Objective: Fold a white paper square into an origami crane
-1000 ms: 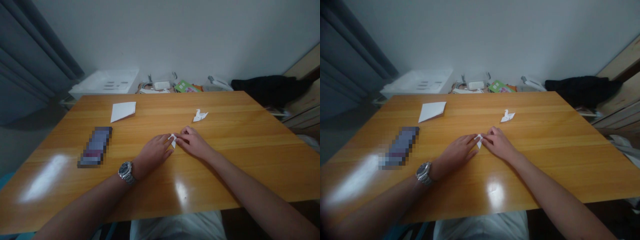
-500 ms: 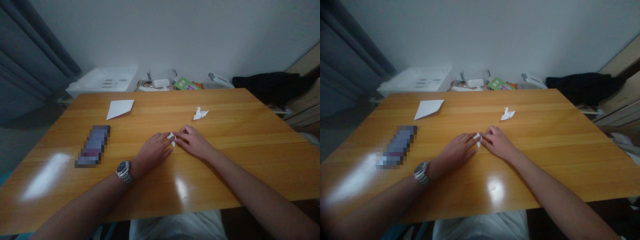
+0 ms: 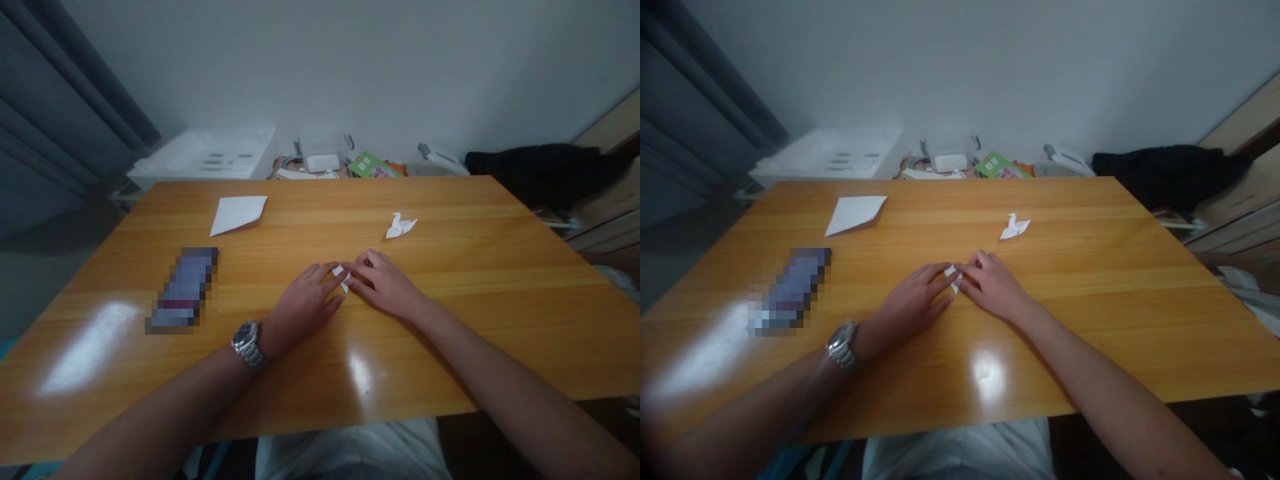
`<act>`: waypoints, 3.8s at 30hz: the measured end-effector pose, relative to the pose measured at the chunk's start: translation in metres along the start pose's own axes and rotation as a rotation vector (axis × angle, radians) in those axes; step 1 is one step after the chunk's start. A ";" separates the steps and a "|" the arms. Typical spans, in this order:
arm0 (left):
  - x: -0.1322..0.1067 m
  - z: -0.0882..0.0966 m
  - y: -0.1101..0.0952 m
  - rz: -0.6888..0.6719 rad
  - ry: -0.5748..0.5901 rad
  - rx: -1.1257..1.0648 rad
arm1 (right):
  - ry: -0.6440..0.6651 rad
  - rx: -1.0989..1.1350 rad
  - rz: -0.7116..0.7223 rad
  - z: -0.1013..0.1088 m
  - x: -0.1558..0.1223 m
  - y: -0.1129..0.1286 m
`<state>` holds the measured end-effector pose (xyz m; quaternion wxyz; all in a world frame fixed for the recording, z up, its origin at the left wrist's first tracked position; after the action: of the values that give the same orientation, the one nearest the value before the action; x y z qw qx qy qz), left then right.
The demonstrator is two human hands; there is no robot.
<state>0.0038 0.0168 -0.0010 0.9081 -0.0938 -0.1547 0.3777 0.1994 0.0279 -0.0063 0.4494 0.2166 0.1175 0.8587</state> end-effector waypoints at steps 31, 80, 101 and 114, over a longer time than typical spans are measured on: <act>-0.003 -0.002 -0.004 -0.003 0.036 0.050 | -0.092 0.102 -0.030 0.001 -0.001 -0.009; 0.002 -0.002 0.012 0.003 -0.005 0.028 | -0.055 0.157 0.069 0.000 -0.003 -0.005; 0.010 -0.005 0.024 0.006 -0.085 -0.063 | -0.105 0.145 -0.095 -0.008 0.003 -0.006; 0.016 0.001 0.034 0.132 -0.223 -0.345 | -0.060 0.142 -0.064 -0.011 0.003 -0.009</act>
<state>-0.0082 0.0521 -0.0066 0.8291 -0.2157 -0.3100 0.4122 0.1992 0.0349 -0.0185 0.4636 0.2697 0.1712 0.8264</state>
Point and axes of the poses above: each hand's wrist, its own x-axis towards the middle knuckle, its own z-axis out of the back of the hand, y = z × x, the point moved 3 cm from there along x, towards the middle knuckle, and after that the axes turned 1 degree about z, right-handed, at the moved point
